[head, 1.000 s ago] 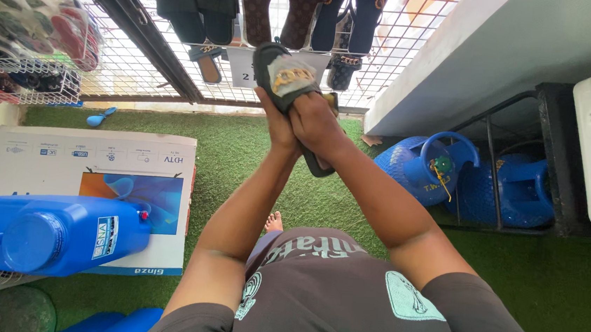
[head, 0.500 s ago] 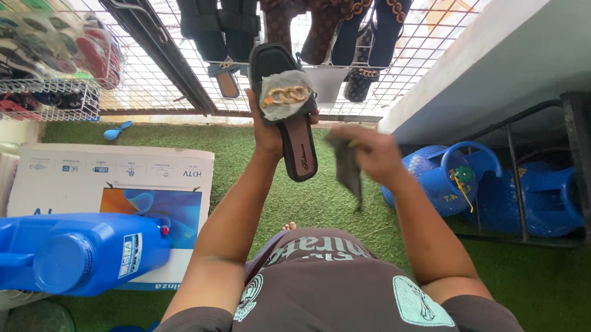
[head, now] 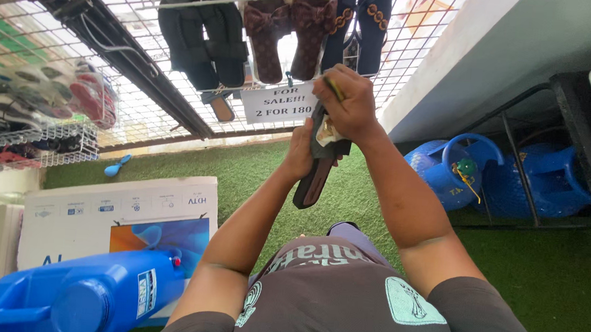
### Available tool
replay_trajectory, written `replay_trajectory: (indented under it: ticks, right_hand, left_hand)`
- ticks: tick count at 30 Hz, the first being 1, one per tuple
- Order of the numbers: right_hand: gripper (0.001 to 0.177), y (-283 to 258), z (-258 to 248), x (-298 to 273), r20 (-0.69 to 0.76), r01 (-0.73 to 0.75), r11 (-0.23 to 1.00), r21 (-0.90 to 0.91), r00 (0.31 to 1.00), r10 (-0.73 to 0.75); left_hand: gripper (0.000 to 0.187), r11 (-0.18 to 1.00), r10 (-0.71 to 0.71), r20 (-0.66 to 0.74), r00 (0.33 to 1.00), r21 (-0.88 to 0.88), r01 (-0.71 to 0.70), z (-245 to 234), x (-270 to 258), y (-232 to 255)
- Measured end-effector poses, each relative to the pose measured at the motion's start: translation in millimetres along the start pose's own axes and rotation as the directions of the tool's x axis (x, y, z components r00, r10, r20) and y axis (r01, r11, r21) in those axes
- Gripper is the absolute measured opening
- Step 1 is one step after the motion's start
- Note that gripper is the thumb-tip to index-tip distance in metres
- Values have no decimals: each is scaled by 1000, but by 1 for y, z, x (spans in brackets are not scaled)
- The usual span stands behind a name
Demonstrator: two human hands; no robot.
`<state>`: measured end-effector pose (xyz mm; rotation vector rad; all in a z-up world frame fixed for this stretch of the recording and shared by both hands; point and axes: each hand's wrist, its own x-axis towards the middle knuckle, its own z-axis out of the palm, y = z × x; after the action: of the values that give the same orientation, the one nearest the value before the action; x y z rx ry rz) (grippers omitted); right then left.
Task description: The person cleans several pairs of shoes one at a time by hand using a cloth, wiping the exterior surfaces before hanging each pair back onto a wire display rack.
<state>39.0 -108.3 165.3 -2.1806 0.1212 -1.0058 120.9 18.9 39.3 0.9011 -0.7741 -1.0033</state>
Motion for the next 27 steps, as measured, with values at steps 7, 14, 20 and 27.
replay_trajectory:
  ticks: [7, 14, 20, 27]
  right_hand:
    - [38, 76, -27, 23, -235, -147, 687, 712, 871, 430]
    - [48, 51, -107, 41, -40, -320, 832, 453, 925, 377]
    - [111, 19, -147, 80, -81, -33, 998, 50, 996, 37]
    - [92, 53, -209, 135, -224, 116, 992, -53, 967, -125]
  left_hand:
    - [72, 958, 122, 49, 991, 256, -130, -31, 57, -38]
    - [86, 706, 264, 53, 963, -691, -156, -7, 164, 23]
    - [81, 652, 339, -190, 921, -659, -376, 55, 282, 70]
    - [77, 858, 435, 65, 898, -333, -391, 136, 348, 155]
